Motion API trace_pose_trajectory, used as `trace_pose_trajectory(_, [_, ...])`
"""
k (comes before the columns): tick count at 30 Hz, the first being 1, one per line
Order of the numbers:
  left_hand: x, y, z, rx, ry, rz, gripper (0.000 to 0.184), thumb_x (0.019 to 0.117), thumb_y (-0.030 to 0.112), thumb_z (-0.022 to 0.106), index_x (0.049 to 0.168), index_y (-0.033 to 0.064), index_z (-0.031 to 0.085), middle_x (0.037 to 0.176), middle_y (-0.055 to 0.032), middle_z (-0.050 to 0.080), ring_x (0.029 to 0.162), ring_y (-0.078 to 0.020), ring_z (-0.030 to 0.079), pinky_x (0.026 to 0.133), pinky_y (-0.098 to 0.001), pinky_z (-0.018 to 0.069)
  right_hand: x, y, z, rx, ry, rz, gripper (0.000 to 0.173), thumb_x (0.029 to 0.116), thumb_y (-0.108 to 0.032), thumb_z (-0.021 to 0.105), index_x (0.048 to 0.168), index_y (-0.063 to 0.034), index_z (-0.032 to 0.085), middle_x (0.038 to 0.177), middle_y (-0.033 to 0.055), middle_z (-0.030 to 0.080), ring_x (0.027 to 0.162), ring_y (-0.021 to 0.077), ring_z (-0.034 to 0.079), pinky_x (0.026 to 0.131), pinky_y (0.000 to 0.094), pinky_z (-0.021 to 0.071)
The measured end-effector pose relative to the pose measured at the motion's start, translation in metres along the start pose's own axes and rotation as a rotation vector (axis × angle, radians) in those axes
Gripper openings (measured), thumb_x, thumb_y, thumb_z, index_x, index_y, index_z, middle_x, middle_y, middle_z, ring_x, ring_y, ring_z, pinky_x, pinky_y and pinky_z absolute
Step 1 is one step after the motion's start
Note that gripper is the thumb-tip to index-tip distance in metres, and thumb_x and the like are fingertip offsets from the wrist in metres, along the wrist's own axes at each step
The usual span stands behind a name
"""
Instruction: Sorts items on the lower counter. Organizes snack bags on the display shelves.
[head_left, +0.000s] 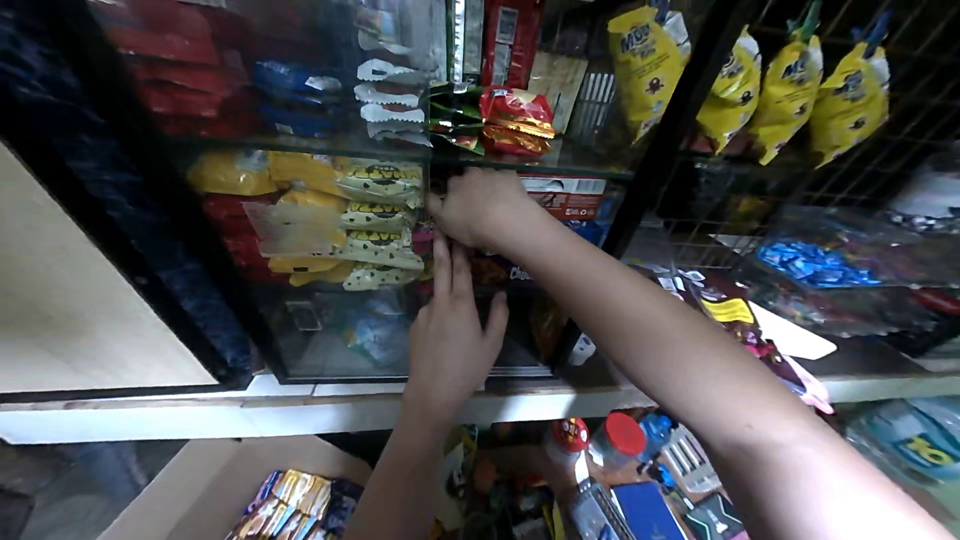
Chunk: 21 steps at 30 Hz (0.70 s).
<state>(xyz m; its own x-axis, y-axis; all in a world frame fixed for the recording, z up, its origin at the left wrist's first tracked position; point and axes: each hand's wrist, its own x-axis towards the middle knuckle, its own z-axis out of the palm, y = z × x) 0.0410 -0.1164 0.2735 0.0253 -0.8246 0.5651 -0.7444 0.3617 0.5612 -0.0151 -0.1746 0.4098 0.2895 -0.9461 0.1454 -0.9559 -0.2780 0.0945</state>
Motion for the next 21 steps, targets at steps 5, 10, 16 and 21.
trace_pose_trajectory(5, [-0.004,0.008,0.012,-0.098,0.229,0.104,0.056,0.0890,0.024,0.069,0.137,-0.0025,0.059,0.163,-0.0232,0.030,0.093,-0.0325,0.071,0.069,-0.0489,0.0571,-0.059,0.034,0.031,0.039,0.245,-0.292,0.049,0.1100,-0.030,0.040,0.142,0.0031,0.055,0.160,0.0214,0.039,0.152,0.0344,0.033,0.123,0.0603,0.0177])
trace_pose_trajectory(10, [0.016,0.040,0.023,-0.074,0.226,0.388,0.043,0.0956,0.014,0.053,0.132,-0.0082,0.062,0.143,-0.0231,0.057,0.131,-0.0395,0.056,0.106,-0.0524,0.0453,-0.130,0.103,0.045,0.180,0.567,-0.409,0.038,0.1007,-0.020,0.045,0.122,-0.0033,0.072,0.133,0.0145,0.067,0.128,0.0319,0.062,0.111,0.0632,0.0387])
trace_pose_trajectory(16, [0.062,0.077,0.047,0.190,-0.089,0.276,0.048,0.1073,0.028,0.036,0.147,0.0086,0.056,0.161,-0.0057,0.042,0.153,-0.0360,0.027,0.118,-0.0719,0.0077,-0.155,0.202,0.036,0.261,0.617,-0.070,0.038,0.1033,-0.013,0.041,0.124,0.0040,0.068,0.121,0.0241,0.068,0.110,0.0402,0.066,0.093,0.0585,0.0504])
trace_pose_trajectory(21, [0.067,0.089,0.051,0.295,-0.080,0.205,0.052,0.1081,0.036,0.033,0.146,0.0088,0.057,0.159,-0.0068,0.045,0.152,-0.0376,0.029,0.116,-0.0750,0.0013,-0.162,0.265,0.043,0.367,0.615,0.246,0.036,0.1083,-0.013,0.040,0.121,0.0013,0.070,0.114,0.0273,0.070,0.106,0.0449,0.066,0.091,0.0667,0.0456])
